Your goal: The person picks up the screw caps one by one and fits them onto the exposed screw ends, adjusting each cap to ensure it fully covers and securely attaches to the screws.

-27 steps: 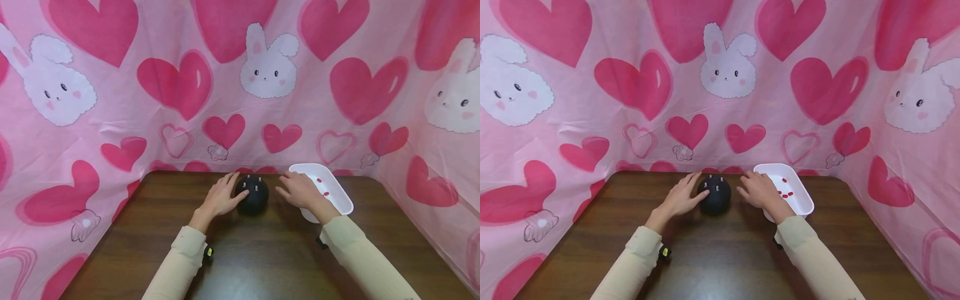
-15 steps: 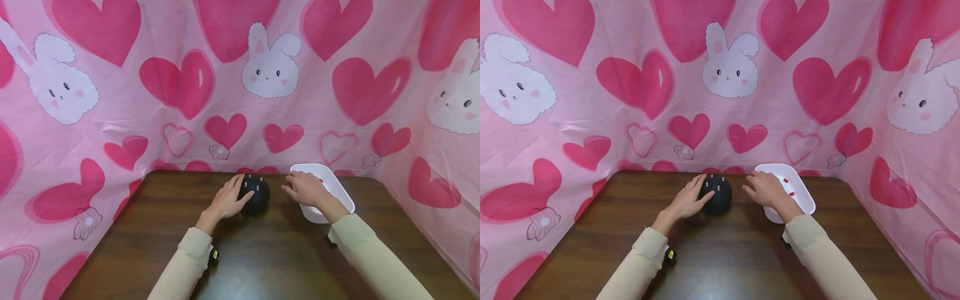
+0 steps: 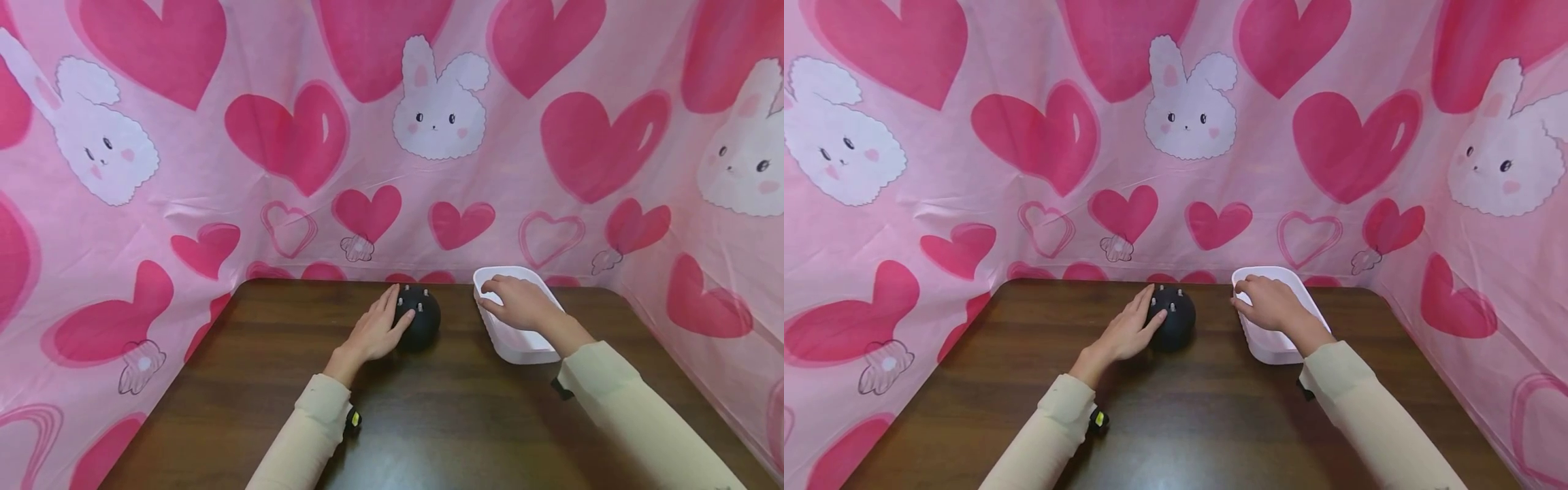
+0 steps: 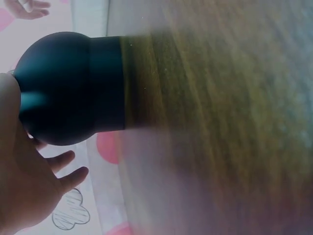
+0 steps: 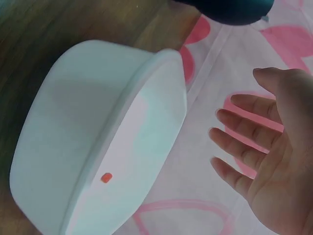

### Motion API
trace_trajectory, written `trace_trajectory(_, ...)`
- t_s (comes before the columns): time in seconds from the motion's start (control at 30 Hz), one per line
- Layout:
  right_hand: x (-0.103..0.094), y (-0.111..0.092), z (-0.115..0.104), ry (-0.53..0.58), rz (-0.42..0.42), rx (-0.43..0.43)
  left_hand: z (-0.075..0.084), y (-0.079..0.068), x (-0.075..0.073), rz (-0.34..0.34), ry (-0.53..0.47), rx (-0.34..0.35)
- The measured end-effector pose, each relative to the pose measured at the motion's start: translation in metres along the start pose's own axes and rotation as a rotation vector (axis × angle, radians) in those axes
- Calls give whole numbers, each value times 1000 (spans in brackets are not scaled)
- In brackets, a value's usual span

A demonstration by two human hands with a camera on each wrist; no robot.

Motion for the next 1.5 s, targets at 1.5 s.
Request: trace_trajectory(1.5,0,22,83,181,-421,149,3,4,5,-11,-23,55)
Point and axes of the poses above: each hand's wrist, its own y-axis towards the middle knuckle, its own x-axis out of the palm, z = x × y, the point moved 2 cm from there along y, towards the middle knuckle, and after that the axes turned 11 degrees about z, right-handed, at the moved point
